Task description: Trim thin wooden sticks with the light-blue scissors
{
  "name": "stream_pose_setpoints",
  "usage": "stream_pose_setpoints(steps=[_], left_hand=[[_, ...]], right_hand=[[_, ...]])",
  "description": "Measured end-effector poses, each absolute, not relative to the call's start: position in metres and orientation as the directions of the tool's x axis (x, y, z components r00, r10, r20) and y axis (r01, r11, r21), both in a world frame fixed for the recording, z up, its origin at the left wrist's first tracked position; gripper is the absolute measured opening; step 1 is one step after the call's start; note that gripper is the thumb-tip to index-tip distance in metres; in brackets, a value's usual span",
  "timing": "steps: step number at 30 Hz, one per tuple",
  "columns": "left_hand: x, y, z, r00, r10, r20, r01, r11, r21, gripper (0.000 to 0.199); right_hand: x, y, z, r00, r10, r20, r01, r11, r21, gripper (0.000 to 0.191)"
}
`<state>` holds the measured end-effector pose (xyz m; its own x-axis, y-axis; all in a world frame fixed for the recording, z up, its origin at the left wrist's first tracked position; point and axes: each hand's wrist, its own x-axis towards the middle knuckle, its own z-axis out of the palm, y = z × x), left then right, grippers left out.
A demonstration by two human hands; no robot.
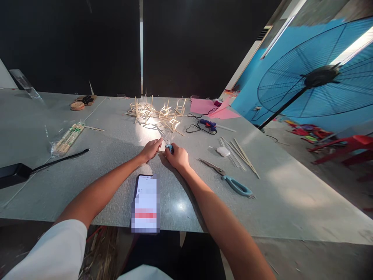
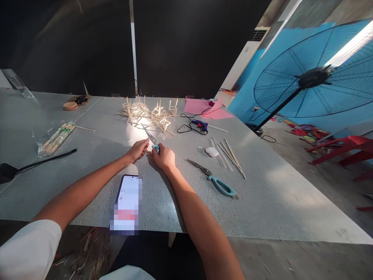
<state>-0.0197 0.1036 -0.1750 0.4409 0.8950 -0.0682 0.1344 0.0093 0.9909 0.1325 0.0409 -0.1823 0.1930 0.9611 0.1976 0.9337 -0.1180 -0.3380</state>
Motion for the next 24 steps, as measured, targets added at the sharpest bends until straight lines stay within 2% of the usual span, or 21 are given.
stream_pose_setpoints(steps=[6, 13, 18, 24], left_hand=[[-0.0175, 0.1058, -0.1804, 0.431, 0.902, 0.002, 0.105, -0.052, 0.993, 0.052], [-0.0174, 0.1015, -0.1794, 0.387, 0.92, 0.053, 0.203, -0.142, 0.969, 0.061], [-0.0181, 0.0994, -0.1772, 0.382, 0.922, 0.059, 0.193, -0.142, 0.971, 0.064], [-0.02, 0.1027, -0.1765, 0.439, 0.898, -0.004, 0.159, -0.073, 0.985, 0.062]], right_hand=[[0.1309, 0.0402, -0.1818, 0.153, 0.97, 0.191, 0.946, -0.088, -0.313, 0.037], [0.1291, 0.0394, -0.1812, 0.172, 0.963, 0.206, 0.948, -0.105, -0.302, 0.037], [0.1307, 0.0409, -0.1822, 0.209, 0.955, 0.21, 0.936, -0.133, -0.327, 0.039], [0.1334, 0.0415, -0.1826, 0.212, 0.957, 0.2, 0.93, -0.134, -0.342, 0.04]])
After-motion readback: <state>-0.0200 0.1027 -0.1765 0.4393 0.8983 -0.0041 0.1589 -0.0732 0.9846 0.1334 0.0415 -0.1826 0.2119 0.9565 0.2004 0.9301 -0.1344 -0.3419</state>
